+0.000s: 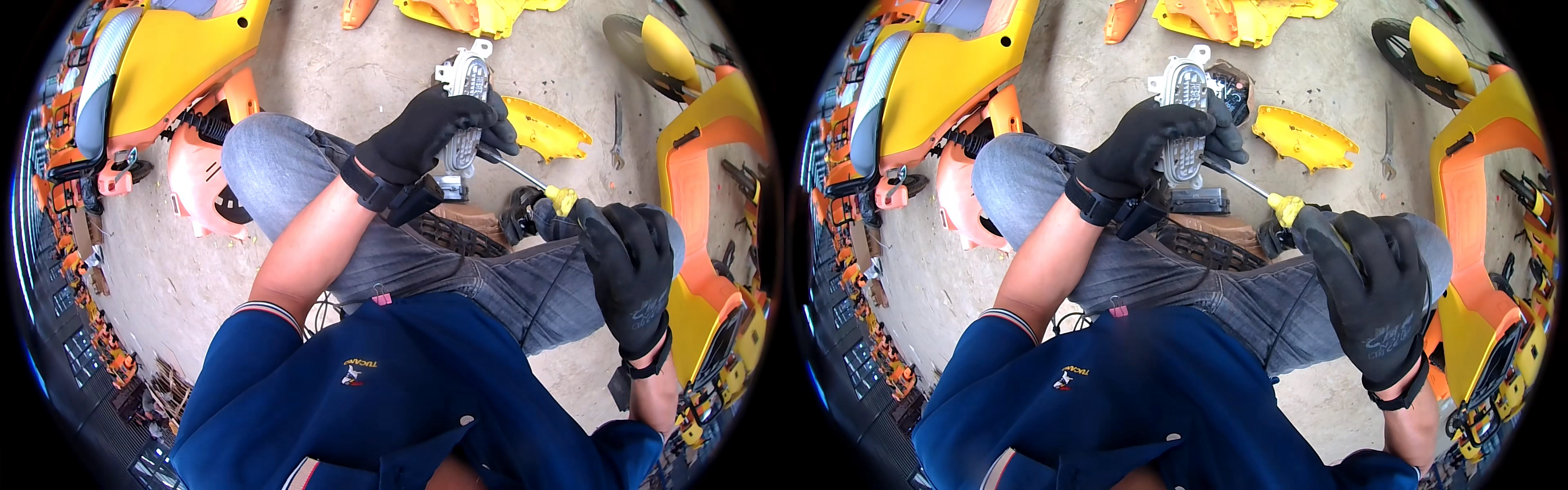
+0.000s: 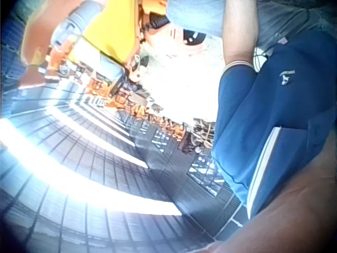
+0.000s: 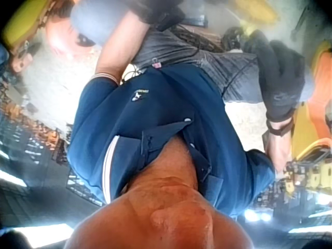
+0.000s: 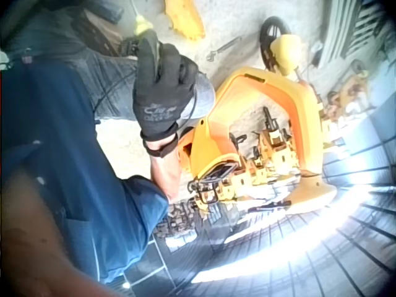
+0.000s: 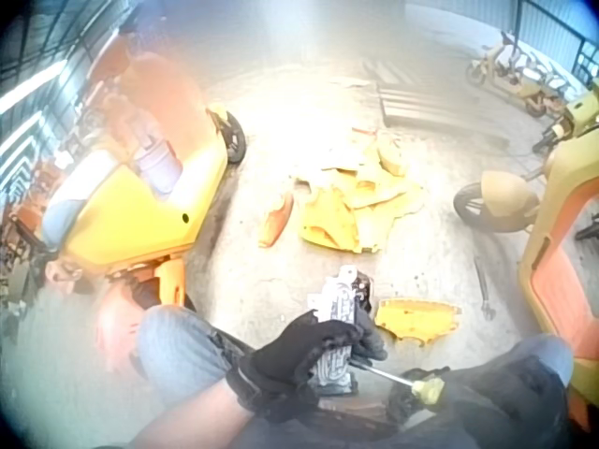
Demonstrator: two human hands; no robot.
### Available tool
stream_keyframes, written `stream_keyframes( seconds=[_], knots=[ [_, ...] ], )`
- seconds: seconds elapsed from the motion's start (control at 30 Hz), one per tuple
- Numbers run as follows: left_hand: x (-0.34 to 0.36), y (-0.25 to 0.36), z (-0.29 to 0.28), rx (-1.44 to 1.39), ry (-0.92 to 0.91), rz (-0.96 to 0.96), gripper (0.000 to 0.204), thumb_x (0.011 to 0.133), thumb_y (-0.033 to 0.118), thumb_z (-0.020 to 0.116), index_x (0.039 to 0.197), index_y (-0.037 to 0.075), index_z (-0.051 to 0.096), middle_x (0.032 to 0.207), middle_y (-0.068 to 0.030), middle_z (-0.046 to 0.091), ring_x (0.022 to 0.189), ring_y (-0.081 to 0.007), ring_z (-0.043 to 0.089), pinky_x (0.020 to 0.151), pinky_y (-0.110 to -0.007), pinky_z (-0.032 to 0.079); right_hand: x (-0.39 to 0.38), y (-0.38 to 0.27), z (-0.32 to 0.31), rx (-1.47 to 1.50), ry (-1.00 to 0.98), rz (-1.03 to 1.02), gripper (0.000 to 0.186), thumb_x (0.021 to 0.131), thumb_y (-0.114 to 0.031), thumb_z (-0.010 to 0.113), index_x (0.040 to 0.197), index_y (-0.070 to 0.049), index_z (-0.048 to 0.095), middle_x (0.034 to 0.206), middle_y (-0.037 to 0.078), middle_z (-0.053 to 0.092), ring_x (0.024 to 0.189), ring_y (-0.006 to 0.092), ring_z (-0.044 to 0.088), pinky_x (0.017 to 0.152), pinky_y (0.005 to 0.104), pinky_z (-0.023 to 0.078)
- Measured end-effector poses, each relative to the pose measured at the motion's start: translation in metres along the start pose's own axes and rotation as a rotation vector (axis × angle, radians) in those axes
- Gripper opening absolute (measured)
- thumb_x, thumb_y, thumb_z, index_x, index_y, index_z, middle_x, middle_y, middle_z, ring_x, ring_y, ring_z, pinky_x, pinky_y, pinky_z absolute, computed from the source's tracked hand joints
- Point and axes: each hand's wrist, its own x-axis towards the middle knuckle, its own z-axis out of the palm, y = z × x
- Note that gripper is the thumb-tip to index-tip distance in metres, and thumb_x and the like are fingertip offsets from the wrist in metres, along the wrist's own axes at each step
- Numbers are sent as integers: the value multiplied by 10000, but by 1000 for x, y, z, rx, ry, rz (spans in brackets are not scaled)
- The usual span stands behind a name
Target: The person sits on the floor and uses a screwdriver to remove screws from a scooter headlight assembly. They manipulate the headlight, unscrewing fasteners and separating the casing to access the internal components.
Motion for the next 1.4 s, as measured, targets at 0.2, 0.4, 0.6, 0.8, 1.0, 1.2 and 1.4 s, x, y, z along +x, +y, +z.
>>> stream_keyframes(
  seconds=[0.2,0.4,0.6,0.8,1.0,1.2,1.4],
  knots=[
    [-7,0,-1,196,-56,102,143,961,50,562,1037,-63,605,998,-148,662,999,-261,695,906,-376,566,14,7,3,1145,-414,996,263,936,-87,567,1167,17,639,737,-13,577,657,47,527,603,234,440],
    [3,-4,1,39,-53,30,175,974,61,545,1065,-71,614,1049,-170,684,1024,-264,691,930,-365,550,-2,2,15,851,-34,494,310,861,-49,715,1152,-13,614,880,67,637,715,150,601,628,319,478],
    [-1,-3,-5,82,-56,24,267,981,69,537,1188,-92,587,1137,-198,676,1110,-266,662,956,-360,538,5,-3,5,-37,-49,66,397,784,-88,769,1146,-37,616,992,126,629,864,308,616,696,384,505],
    [-1,-8,-3,141,-99,67,219,913,45,579,1095,-69,624,1120,-183,667,1106,-269,659,955,-371,535,-2,-7,15,68,-63,98,359,846,-142,729,1169,-29,622,945,146,643,788,282,630,663,360,512],
    [-1,5,6,128,-34,45,252,861,9,575,1100,-61,618,1056,-179,665,1065,-294,672,967,-397,525,2,3,15,1243,-517,1099,272,984,-260,562,1142,-46,618,791,40,648,560,79,562,467,200,412],
    [0,0,-4,-29,-106,85,295,940,81,561,1172,-99,585,1125,-216,650,1148,-375,639,1001,-464,515,2,6,8,1019,-318,728,281,900,-114,647,1168,-42,606,881,49,649,658,90,577,545,208,418],
    [0,-5,-8,-20,-73,111,296,957,85,566,1188,-98,587,1206,-217,619,1191,-388,613,1001,-475,514,1,1,13,4,-59,102,496,755,-59,733,1234,-35,604,954,104,610,841,294,592,725,404,491]
  ],
)
